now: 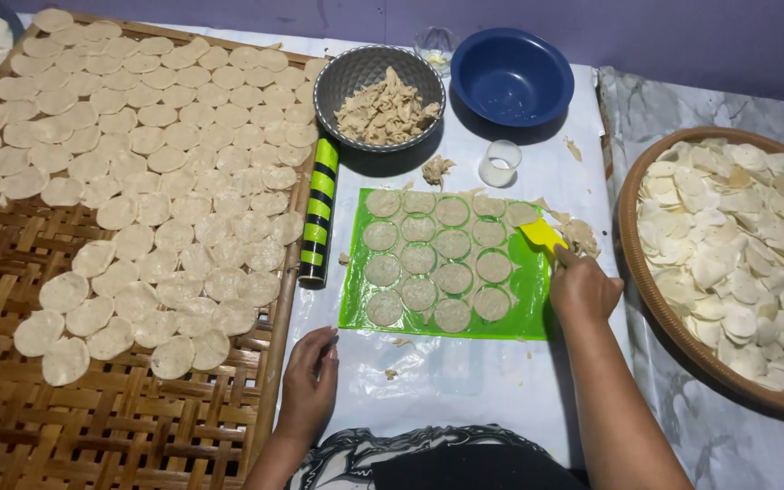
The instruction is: The person is lifting circular pieces of dough from a mat and arranging them on a large woven tray using a scraper.
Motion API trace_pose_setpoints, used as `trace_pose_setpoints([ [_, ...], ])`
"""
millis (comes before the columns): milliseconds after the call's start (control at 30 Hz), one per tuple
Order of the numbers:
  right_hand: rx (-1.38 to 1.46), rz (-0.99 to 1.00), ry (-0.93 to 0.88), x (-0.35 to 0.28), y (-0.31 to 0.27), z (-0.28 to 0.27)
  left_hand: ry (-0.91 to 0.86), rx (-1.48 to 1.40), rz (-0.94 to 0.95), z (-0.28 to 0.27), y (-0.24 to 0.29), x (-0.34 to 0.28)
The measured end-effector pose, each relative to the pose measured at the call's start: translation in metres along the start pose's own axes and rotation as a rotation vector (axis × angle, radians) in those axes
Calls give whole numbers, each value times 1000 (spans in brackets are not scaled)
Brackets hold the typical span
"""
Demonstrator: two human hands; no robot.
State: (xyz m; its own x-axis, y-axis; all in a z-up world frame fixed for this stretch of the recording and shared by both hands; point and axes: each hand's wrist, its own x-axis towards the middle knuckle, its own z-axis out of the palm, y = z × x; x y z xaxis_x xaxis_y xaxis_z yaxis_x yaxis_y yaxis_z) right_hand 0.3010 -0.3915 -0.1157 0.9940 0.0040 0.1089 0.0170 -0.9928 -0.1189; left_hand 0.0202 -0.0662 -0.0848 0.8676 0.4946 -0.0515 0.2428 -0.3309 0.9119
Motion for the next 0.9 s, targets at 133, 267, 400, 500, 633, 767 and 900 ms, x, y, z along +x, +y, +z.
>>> trace_pose_setpoints([
  [133, 223, 48, -18, -3, 6, 5, -1, -98, -266, -9, 23, 11],
  [267, 370, -278, 239, -23, 1, 8, 44, -480, -232, 1, -3, 35],
  [400, 620, -607, 135, -71, -48, -36, -31, -881, -193, 24, -35, 72],
  [500, 575, -822, 36, -104, -83, -70, -243, -890, -466, 3, 24, 73],
  [633, 513, -930, 27, -117, -100, -78, -212, -906, -517, -9, 17, 71],
  [767, 321, -971, 65, -123, -113, -82, -62, -742, -391, -16, 1, 65],
  [900, 71, -977, 93, -135, -138, -82, 99, -334, -250, -35, 30, 44],
])
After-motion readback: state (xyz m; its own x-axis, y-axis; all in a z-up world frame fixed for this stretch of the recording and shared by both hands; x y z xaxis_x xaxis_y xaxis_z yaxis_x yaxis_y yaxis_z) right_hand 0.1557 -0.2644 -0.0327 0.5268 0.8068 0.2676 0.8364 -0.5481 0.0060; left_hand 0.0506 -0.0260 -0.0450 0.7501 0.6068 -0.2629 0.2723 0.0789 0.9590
